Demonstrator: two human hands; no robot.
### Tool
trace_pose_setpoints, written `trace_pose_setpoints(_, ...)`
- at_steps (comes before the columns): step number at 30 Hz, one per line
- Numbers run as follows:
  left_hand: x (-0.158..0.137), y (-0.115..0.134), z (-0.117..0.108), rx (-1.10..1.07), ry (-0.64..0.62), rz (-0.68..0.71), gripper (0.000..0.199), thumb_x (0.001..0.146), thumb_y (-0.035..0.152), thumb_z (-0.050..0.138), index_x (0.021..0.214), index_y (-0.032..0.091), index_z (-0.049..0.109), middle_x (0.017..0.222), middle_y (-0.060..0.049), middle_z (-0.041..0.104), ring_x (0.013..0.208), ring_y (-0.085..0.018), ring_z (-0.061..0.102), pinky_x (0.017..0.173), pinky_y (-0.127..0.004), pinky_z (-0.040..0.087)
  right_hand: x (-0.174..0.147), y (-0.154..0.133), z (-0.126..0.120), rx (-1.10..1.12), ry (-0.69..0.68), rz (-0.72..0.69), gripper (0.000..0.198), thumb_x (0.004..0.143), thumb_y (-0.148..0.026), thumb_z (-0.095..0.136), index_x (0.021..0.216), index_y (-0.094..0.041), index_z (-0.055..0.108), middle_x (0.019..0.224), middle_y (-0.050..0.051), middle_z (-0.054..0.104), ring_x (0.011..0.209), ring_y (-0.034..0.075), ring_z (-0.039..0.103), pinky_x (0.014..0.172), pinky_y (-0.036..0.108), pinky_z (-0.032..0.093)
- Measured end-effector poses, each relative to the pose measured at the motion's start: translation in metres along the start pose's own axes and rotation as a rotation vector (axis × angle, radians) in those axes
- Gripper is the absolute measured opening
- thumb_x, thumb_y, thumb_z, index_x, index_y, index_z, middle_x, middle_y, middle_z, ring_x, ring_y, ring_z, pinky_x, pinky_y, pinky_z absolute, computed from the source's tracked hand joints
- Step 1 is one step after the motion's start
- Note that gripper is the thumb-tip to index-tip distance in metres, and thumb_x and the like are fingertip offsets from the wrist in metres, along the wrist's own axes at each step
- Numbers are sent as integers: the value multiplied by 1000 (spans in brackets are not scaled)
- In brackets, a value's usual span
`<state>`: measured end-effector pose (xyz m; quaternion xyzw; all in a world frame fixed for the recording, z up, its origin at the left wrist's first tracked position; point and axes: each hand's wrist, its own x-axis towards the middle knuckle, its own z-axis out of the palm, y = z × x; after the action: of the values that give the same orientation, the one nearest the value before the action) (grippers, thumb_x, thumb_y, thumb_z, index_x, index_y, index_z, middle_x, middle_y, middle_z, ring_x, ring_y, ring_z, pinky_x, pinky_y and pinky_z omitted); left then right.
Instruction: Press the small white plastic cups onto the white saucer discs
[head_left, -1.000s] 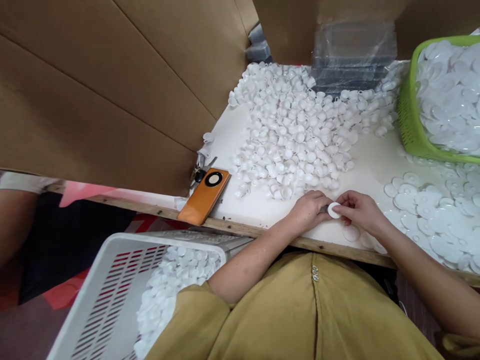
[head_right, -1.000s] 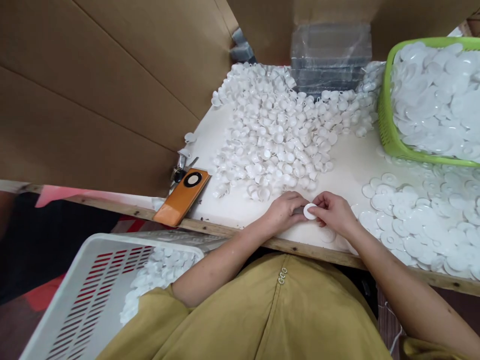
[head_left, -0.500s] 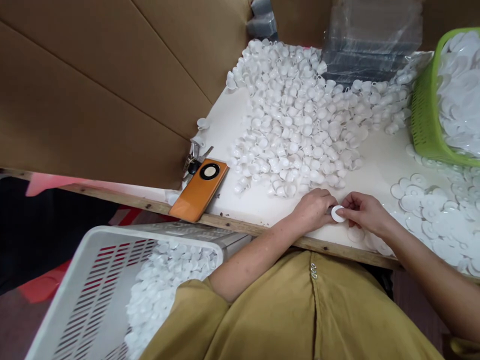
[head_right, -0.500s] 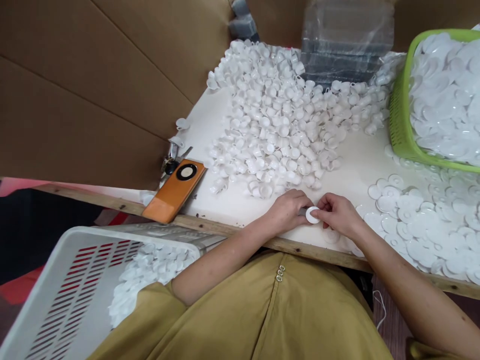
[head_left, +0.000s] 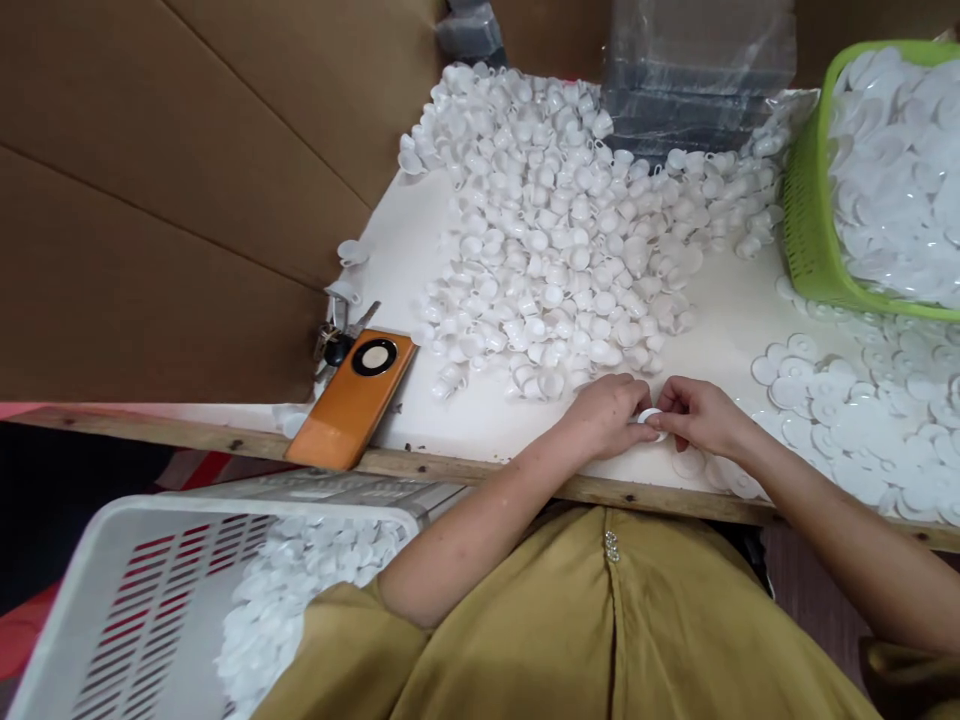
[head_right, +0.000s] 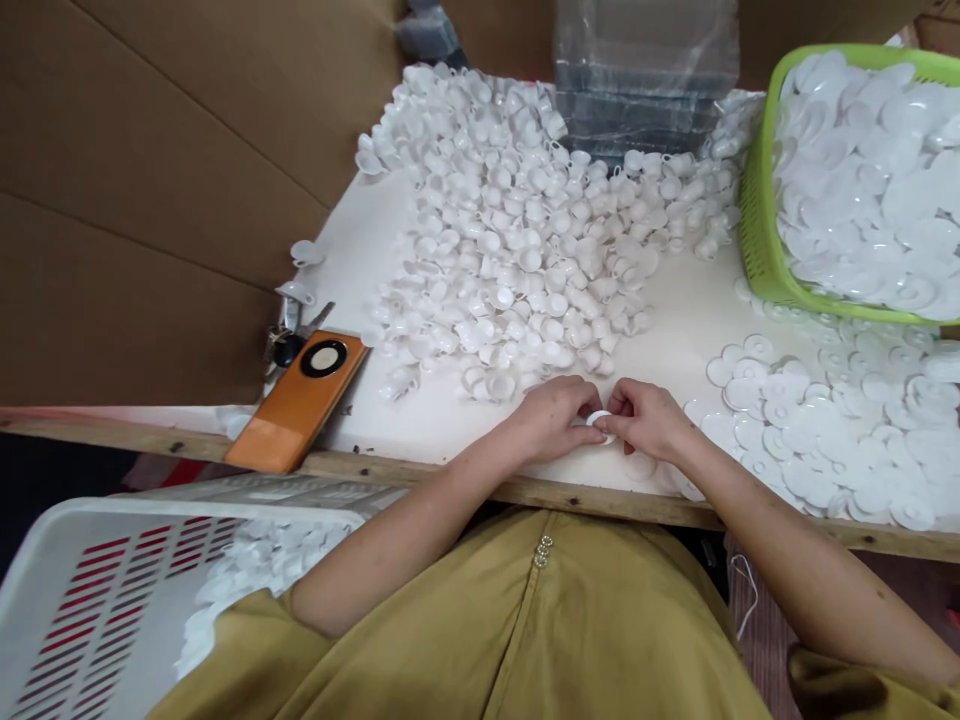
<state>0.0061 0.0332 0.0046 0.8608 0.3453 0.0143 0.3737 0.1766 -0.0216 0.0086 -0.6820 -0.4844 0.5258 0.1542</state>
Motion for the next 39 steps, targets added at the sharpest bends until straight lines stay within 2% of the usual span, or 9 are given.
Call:
trace_pose_setpoints(6,12,9,-10,58,-151,-43,28,69,41,73,85,20,60,75,2,65,67,-16,57,57,-25,35,1,-1,2,29,-9,7,21,67,-27,70,69,-22,49,55,-6,54,40,10,52,39,22,40)
trace_pose_setpoints(11,-19,13,-15,-101,-33,-33,19,75,35,62,86,20,61,75,2,63,67,-14,56,59,-23,38,-14,12,-7,-24,42,-178,22,80,-44,60,81,-22,56,67,-3,60,50,12,57,48,26,45)
trace_pose_setpoints(17,-169,-45,-80,-166,-181,-327,28,77,45,56,88,21,68,80,-1,66,74,-17,58,68,-25,44,-33,53,-83,-643,688,-154,28,88,-40,47,106,-23,61,110,15,59,99,33,58,77,45,47)
trace_pose_setpoints(20,-253,-97,-95,22,-226,-716,34,68,45,59,90,22,71,74,-4,68,73,-23,61,68,-31,47,-35,79,-113,-763,674,-9,34,85,-48,50,106,-23,61,113,17,55,95,35,58,71,46,46)
trace_pose_setpoints(23,-290,-123,-89,155,-205,-950,37,62,44,61,87,19,72,84,-9,73,82,-32,66,77,-40,49,-33,93,-123,-713,657,0,31,82,-52,54,94,-25,61,102,13,56,85,30,58,69,44,45)
trace_pose_setpoints(26,-261,-105,-78,189,35,-857,44,75,52,51,96,19,70,98,-9,73,89,-31,67,80,-38,49,-30,87,-118,-643,688,-65,23,81,-50,55,81,-27,58,91,9,59,77,26,57,68,43,44)
trace_pose_setpoints(30,-155,-46,-57,194,346,-556,39,90,45,37,93,20,67,96,-6,72,88,-22,66,80,-29,48,-33,62,-96,-542,746,-189,22,83,-48,55,80,-26,59,84,5,63,64,20,56,67,38,44)
trace_pose_setpoints(34,-62,-4,-29,304,303,-526,41,95,44,36,96,16,66,89,-11,72,83,-24,68,73,-31,48,-38,44,-57,-577,771,-354,28,85,-49,54,85,-24,65,84,6,63,70,20,59,61,32,42)
trace_pose_setpoints(39,-23,8,-16,388,312,-543,36,93,43,44,99,14,65,93,-13,71,87,-27,68,72,-33,49,-40,42,-19,-465,589,-389,27,87,-49,53,87,-25,65,68,0,66,59,17,59,55,29,40)
